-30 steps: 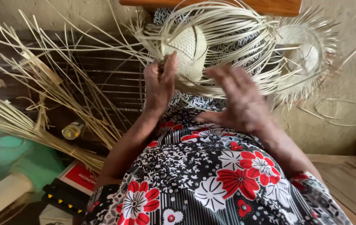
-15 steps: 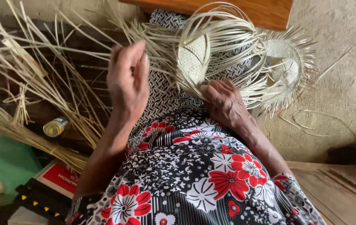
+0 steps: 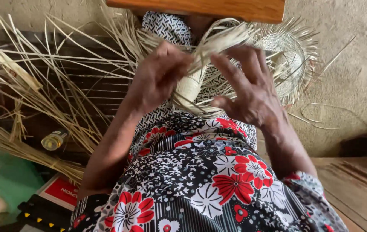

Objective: Weaving natural fibers into a circular hat structure using hands

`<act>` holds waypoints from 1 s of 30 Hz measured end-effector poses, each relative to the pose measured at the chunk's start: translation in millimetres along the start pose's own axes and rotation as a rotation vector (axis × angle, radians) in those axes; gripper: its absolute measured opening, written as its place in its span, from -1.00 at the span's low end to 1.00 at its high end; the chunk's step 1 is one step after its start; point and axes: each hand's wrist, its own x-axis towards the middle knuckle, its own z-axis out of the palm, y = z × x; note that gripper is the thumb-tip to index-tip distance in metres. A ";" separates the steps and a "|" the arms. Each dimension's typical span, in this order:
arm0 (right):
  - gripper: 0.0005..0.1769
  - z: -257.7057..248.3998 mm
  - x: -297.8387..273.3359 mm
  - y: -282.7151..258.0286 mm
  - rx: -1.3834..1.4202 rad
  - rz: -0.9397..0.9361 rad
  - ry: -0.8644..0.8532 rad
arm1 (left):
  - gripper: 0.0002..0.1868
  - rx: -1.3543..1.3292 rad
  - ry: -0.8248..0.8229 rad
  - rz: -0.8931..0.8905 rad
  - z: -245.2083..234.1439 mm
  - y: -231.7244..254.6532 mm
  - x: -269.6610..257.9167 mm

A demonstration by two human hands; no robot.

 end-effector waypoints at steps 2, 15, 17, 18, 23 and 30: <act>-0.09 -7.0 32.8 -3.5 -0.189 -0.083 -0.045 | -0.90 0.350 -0.021 0.071 -0.6 25.2 -2.4; -0.42 42.3 -34.4 -10.4 -0.206 -0.085 -0.028 | -0.69 0.148 -0.009 -0.079 -6.6 19.2 -14.4; -0.60 47.2 -36.6 -14.2 -0.300 -0.132 0.059 | -0.80 0.255 -0.029 -0.061 -9.0 23.3 -5.4; -0.60 44.1 -32.0 -20.6 -0.295 -0.129 0.063 | -0.80 0.259 -0.033 -0.063 -8.5 19.1 -4.1; -0.70 31.2 -5.5 -39.9 -0.067 -0.175 -0.029 | -0.77 0.507 -0.051 0.012 1.5 -2.8 6.3; -0.42 41.9 -36.4 -24.8 0.406 0.353 -0.163 | -0.61 0.280 -0.240 -0.180 6.6 -1.3 10.5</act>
